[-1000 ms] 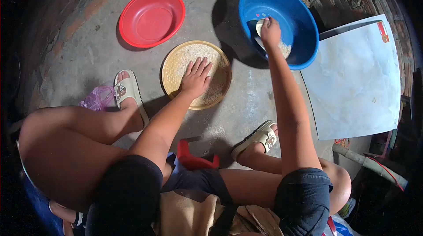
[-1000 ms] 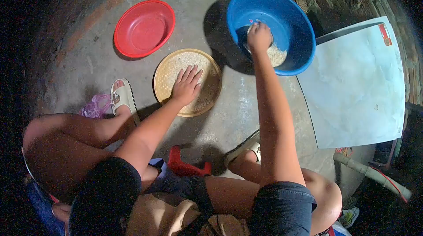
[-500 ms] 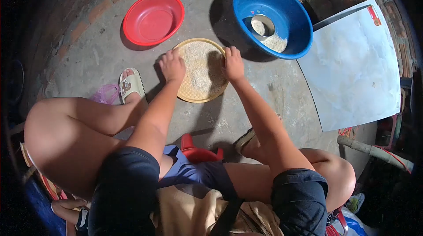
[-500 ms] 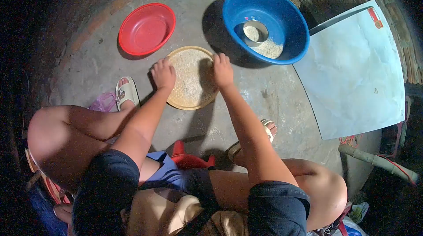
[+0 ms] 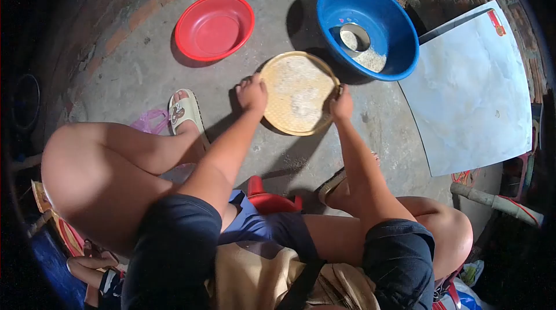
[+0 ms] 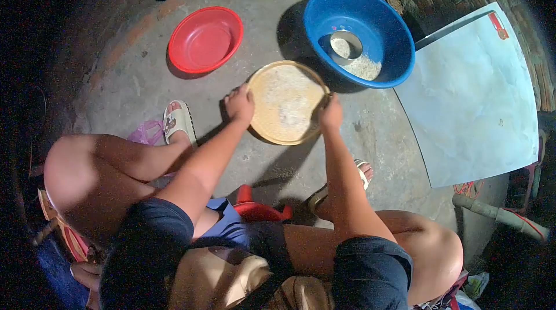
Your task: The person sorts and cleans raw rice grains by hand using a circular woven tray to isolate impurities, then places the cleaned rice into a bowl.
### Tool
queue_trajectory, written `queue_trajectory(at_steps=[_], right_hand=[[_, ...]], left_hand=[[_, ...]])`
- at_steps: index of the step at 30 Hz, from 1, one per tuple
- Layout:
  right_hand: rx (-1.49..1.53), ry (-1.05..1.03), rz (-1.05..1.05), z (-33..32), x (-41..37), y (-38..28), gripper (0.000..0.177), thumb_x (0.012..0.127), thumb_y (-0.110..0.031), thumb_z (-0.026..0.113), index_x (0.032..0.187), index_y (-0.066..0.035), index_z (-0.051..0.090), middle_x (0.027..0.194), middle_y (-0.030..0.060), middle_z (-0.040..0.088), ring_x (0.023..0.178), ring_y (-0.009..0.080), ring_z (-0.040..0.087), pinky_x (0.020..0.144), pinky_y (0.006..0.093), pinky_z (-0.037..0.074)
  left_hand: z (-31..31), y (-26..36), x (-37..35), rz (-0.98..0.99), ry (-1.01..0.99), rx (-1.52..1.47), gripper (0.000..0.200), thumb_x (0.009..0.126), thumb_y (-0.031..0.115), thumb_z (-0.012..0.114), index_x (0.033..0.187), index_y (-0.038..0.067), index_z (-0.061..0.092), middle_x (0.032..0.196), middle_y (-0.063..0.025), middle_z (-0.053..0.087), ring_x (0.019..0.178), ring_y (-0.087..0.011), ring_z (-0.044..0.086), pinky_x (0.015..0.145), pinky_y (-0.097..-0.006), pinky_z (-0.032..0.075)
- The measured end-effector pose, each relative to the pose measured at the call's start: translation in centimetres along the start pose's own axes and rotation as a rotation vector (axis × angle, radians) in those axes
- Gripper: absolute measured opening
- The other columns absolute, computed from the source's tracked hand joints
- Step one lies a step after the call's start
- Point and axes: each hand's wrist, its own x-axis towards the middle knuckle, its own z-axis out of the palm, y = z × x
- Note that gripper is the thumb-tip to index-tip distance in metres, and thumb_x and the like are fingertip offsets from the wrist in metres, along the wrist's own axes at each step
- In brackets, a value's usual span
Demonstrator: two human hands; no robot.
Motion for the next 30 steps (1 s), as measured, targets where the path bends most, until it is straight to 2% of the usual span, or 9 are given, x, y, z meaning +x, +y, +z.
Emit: queue_trajectory(at_steps=[4, 6, 9, 11, 15, 19, 20, 25, 30], right_hand=[[0.023, 0.168, -0.033, -0.1, -1.3, -0.6, 0.043, 0.071, -0.007, 0.061, 0.11, -0.006, 0.043, 0.099, 0.0219, 0.058, 0.091, 0.0382, 0.056, 0.076, 0.0454, 0.045], [0.055, 0.062, -0.072, 1.8, -1.4, -2.1, 0.042, 0.071, -0.006, 0.06, 0.109, -0.004, 0.043, 0.1, 0.0217, 0.058, 0.092, 0.0386, 0.056, 0.077, 0.0452, 0.045], [0.195, -0.04, -0.125, 2.6, -2.2, -6.4, 0.032, 0.081, -0.008, 0.054, 0.111, -0.007, 0.044, 0.091, 0.0247, 0.059, 0.086, 0.0423, 0.057, 0.074, 0.0474, 0.045], [0.252, 0.039, -0.188, 2.2, -2.0, -6.6, 0.031, 0.081, -0.009, 0.053, 0.111, -0.006, 0.045, 0.091, 0.0238, 0.06, 0.085, 0.0411, 0.057, 0.073, 0.0463, 0.046], [0.156, 0.077, -0.114, 1.7, -0.1, 1.6, 0.037, 0.077, -0.009, 0.056, 0.112, -0.007, 0.045, 0.094, 0.0207, 0.061, 0.085, 0.0394, 0.058, 0.073, 0.0455, 0.046], [0.006, 0.081, 0.082, -2.2, -1.5, 2.4, 0.033, 0.074, -0.007, 0.057, 0.104, -0.007, 0.045, 0.092, 0.0213, 0.059, 0.085, 0.0406, 0.057, 0.073, 0.047, 0.045], [-0.027, 0.1, 0.108, -2.7, -1.7, 2.6, 0.033, 0.074, -0.007, 0.058, 0.104, -0.007, 0.044, 0.091, 0.0212, 0.059, 0.085, 0.0407, 0.057, 0.072, 0.047, 0.046], [0.093, 0.043, -0.118, 0.2, -2.3, -2.1, 0.031, 0.074, -0.008, 0.057, 0.102, -0.006, 0.044, 0.088, 0.0236, 0.059, 0.082, 0.0425, 0.057, 0.071, 0.0484, 0.045], [0.231, -0.071, -0.106, 1.9, -2.4, -5.3, 0.028, 0.073, -0.005, 0.054, 0.1, -0.005, 0.045, 0.089, 0.0248, 0.059, 0.085, 0.0436, 0.056, 0.073, 0.0486, 0.045]], left_hand=[[-0.9, 0.2, 1.1, 0.074, -0.03, 0.015, 0.019, 0.083, 0.028, 0.051, 0.096, 0.015, 0.057, 0.08, -0.0089, 0.064, 0.082, -0.0264, 0.059, 0.075, -0.042, 0.039], [-0.4, -3.5, 2.1, 0.072, 0.02, 0.042, 0.018, 0.083, 0.027, 0.051, 0.095, 0.014, 0.057, 0.079, -0.0095, 0.063, 0.079, -0.0265, 0.06, 0.074, -0.042, 0.039], [-1.6, -6.3, 2.2, -0.102, 0.153, 0.062, 0.018, 0.084, 0.024, 0.048, 0.096, 0.013, 0.057, 0.088, -0.009, 0.063, 0.086, -0.0276, 0.058, 0.074, -0.0441, 0.04], [-1.7, -5.8, 1.6, -0.158, 0.138, 0.068, 0.017, 0.084, 0.022, 0.049, 0.096, 0.014, 0.057, 0.09, -0.0107, 0.063, 0.087, -0.0284, 0.058, 0.075, -0.0444, 0.04], [-0.8, -0.4, -0.4, -0.128, -0.213, 0.053, 0.026, 0.084, 0.028, 0.052, 0.103, 0.01, 0.054, 0.095, -0.0161, 0.061, 0.086, -0.0351, 0.058, 0.078, -0.0445, 0.042], [-1.3, 4.3, -2.1, 0.064, -0.113, -0.217, 0.031, 0.084, 0.029, 0.053, 0.108, 0.01, 0.054, 0.096, -0.0181, 0.06, 0.091, -0.0361, 0.056, 0.082, -0.0442, 0.041], [-1.1, 4.3, -2.1, 0.023, -0.153, -0.18, 0.032, 0.084, 0.028, 0.053, 0.111, 0.011, 0.054, 0.095, -0.0186, 0.06, 0.094, -0.0346, 0.055, 0.083, -0.0441, 0.041], [0.4, -3.3, 1.0, -0.031, -0.096, -0.034, 0.022, 0.084, 0.025, 0.053, 0.101, 0.011, 0.056, 0.09, -0.0175, 0.062, 0.078, -0.0378, 0.059, 0.07, -0.0457, 0.046], [-1.1, -5.6, 0.6, -0.158, 0.101, 0.082, 0.02, 0.081, 0.02, 0.053, 0.1, 0.012, 0.056, 0.087, -0.0154, 0.062, 0.079, -0.0328, 0.06, 0.071, -0.0438, 0.046]])
